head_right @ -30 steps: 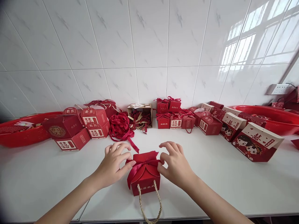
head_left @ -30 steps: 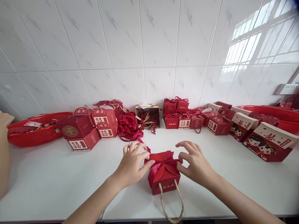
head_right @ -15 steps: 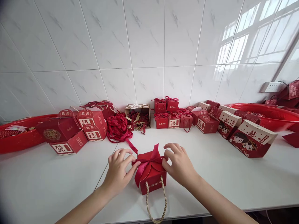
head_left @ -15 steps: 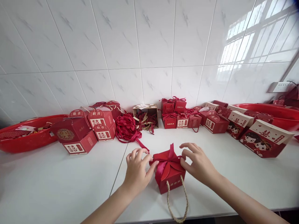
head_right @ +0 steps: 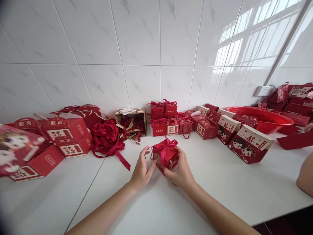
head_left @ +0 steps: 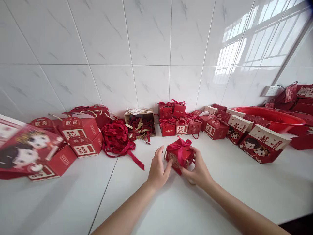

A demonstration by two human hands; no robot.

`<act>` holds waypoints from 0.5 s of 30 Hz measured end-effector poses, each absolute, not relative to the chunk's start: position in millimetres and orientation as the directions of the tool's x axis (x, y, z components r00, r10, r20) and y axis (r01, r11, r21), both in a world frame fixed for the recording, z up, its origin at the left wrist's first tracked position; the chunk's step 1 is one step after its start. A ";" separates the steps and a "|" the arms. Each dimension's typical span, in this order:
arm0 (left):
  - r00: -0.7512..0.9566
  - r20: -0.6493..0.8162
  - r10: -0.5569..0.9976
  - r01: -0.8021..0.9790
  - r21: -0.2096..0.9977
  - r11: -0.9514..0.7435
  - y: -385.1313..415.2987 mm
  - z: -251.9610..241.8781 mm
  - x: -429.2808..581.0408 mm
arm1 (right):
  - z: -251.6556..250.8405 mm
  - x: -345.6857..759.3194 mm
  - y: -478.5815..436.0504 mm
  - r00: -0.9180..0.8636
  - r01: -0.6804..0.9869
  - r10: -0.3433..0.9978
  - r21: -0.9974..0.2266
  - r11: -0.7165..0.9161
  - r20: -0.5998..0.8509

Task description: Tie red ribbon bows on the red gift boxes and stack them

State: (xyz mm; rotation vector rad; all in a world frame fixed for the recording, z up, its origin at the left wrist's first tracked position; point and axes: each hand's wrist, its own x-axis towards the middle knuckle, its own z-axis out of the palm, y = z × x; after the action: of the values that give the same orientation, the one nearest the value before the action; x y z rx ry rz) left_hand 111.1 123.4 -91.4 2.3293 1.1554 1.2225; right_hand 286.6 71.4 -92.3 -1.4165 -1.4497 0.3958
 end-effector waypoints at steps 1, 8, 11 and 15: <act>0.325 0.536 0.779 0.485 0.613 -0.624 126.1 -95.4 110.5 | -85.3 297.8 82.5 0.231 0.540 0.861 -0.796 0.273 0.452; 0.245 0.075 0.967 0.296 0.944 -0.148 139.0 -95.3 100.5 | 1.8 400.5 210.1 0.516 0.723 0.545 -0.677 0.136 0.660; 0.198 0.025 0.980 0.271 0.959 -0.079 145.2 -98.0 99.2 | 16.3 428.5 278.8 0.597 0.692 0.571 -0.722 -0.013 0.563; 0.115 0.027 0.993 0.229 0.972 -0.053 149.0 -109.2 100.3 | 6.7 435.9 341.2 0.603 0.680 0.622 -0.729 -0.075 0.499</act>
State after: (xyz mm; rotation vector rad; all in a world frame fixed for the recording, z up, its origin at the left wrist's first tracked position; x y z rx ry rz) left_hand 100.3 149.0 -109.2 1.4609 1.2733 1.0351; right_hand 435.9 341.2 6.7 -1.7605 -1.0680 -0.0681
